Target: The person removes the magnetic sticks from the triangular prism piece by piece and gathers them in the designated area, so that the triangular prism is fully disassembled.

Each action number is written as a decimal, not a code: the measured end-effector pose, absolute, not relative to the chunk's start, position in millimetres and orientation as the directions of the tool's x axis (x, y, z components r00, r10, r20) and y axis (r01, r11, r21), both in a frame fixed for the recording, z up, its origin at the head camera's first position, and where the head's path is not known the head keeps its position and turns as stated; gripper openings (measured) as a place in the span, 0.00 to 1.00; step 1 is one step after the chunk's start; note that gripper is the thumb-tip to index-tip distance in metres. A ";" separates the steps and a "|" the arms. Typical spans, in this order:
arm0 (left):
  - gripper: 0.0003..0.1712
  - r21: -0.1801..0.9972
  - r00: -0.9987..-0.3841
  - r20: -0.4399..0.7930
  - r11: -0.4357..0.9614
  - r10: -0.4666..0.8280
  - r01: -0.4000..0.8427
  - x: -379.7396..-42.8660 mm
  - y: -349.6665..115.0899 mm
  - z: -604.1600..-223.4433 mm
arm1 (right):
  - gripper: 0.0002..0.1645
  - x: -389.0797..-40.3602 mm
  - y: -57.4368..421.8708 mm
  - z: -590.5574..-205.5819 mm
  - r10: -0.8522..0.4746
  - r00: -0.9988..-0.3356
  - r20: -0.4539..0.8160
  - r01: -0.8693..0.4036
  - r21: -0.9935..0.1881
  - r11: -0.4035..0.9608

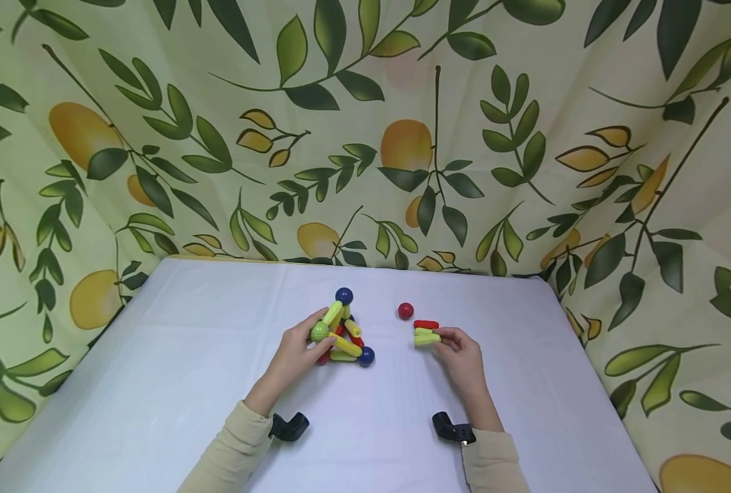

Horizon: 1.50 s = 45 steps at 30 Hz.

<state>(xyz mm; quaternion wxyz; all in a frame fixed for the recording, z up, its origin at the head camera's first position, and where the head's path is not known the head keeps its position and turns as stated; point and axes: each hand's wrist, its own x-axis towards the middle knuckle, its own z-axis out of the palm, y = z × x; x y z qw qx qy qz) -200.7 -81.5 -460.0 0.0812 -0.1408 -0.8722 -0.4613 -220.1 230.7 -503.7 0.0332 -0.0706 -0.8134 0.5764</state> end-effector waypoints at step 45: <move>0.33 0.785 -0.950 0.261 0.535 0.171 0.312 -200.5 -81.0 -459.2 | 0.26 -223.1 233.5 -517.8 0.229 -0.969 0.097 0.054 -0.817 0.573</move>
